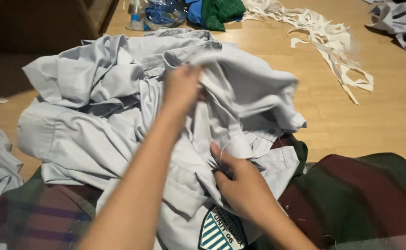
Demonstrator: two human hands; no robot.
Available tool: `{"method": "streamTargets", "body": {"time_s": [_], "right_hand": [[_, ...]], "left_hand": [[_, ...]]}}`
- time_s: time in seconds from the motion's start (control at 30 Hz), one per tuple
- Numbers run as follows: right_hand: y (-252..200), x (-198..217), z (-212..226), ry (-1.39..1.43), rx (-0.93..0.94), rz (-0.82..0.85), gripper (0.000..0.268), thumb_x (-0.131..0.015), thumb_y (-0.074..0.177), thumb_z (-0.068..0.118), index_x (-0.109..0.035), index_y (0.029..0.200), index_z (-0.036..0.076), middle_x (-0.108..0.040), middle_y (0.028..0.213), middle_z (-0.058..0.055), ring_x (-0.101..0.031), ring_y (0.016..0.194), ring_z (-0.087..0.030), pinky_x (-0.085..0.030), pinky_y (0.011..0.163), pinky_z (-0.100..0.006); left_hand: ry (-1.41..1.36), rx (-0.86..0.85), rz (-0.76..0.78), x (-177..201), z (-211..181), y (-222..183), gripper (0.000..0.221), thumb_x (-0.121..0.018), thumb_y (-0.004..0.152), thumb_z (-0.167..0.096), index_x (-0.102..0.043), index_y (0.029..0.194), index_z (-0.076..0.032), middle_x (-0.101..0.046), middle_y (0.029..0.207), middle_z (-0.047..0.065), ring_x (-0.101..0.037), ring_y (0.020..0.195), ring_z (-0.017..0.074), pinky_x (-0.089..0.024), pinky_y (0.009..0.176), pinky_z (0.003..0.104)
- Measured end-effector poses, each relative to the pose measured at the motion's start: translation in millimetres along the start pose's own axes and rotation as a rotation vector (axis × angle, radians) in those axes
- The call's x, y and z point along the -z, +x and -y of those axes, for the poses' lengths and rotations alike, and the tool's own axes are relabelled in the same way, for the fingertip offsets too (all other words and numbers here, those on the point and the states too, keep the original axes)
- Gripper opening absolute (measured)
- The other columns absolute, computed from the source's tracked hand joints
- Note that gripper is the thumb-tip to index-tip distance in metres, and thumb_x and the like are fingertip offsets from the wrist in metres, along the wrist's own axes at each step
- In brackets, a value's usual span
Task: Final inspection and trimming of loose threads from manufactured shirts using thread snips.
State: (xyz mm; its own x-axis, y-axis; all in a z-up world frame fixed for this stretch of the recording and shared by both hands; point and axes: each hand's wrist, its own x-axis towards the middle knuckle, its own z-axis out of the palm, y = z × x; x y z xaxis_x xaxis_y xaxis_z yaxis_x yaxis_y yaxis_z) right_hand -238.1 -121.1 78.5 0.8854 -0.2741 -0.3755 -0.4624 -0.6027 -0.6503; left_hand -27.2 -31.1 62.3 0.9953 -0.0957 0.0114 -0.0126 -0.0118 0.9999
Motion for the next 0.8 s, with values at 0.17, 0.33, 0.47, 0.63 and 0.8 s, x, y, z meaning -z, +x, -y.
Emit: {"method": "streamTargets", "body": {"time_s": [0.17, 0.33, 0.47, 0.63, 0.8], "right_hand": [[15, 36, 3, 0.337, -0.132, 0.246, 0.055, -0.064, 0.087, 0.016, -0.074, 0.141, 0.019, -0.06, 0.062, -0.007, -0.037, 0.041, -0.012, -0.025, 0.037, -0.027], [43, 28, -15, 0.279, -0.076, -0.121, 0.035, -0.081, 0.077, 0.033, -0.083, 0.11, 0.02, -0.079, 0.098, -0.013, -0.064, 0.058, -0.027, -0.045, 0.038, -0.033], [63, 16, -31, 0.219, -0.019, -0.171, 0.062, -0.087, 0.072, 0.034, -0.07, 0.131, 0.022, -0.073, 0.128, -0.012, -0.063, 0.104, -0.032, -0.047, 0.079, -0.043], [84, 7, -48, 0.327, 0.198, -0.276, 0.015, -0.067, 0.091, 0.013, -0.08, 0.098, 0.01, -0.081, 0.095, -0.014, -0.075, 0.101, -0.029, -0.054, 0.093, -0.043], [97, 32, -50, 1.676, 0.02, 0.254, 0.018, -0.054, 0.102, 0.011, -0.059, 0.087, 0.019, -0.023, 0.057, 0.013, -0.026, 0.036, -0.002, -0.026, 0.043, -0.013]], "left_hand": [[-0.183, 0.187, 0.036, 27, -55, -15, 0.042, -0.054, 0.091, -0.038, -0.068, 0.12, -0.011, -0.069, 0.116, 0.005, -0.062, 0.088, 0.0191, -0.048, 0.071, 0.034], [-0.172, 0.223, 0.242, 30, -4, -22, 0.126, -0.078, 0.083, -0.049, 0.02, 0.162, -0.036, -0.023, 0.167, 0.024, -0.04, 0.139, 0.0484, -0.044, 0.105, 0.062], [0.218, 0.151, 0.223, 25, 50, -6, 0.128, -0.096, 0.064, -0.011, -0.012, 0.161, -0.018, -0.049, 0.146, 0.024, -0.061, 0.124, 0.0398, -0.064, 0.088, 0.043], [-0.233, 0.152, 0.141, 11, 29, -35, 0.087, -0.079, 0.084, -0.012, -0.033, 0.158, -0.007, -0.062, 0.138, 0.021, -0.068, 0.112, 0.0242, -0.061, 0.094, 0.029], [0.126, 0.095, 0.266, -4, 38, -37, 0.065, -0.075, 0.073, -0.072, -0.077, 0.098, -0.011, -0.073, 0.087, 0.009, -0.069, 0.086, 0.0219, -0.059, 0.072, 0.032]]}}
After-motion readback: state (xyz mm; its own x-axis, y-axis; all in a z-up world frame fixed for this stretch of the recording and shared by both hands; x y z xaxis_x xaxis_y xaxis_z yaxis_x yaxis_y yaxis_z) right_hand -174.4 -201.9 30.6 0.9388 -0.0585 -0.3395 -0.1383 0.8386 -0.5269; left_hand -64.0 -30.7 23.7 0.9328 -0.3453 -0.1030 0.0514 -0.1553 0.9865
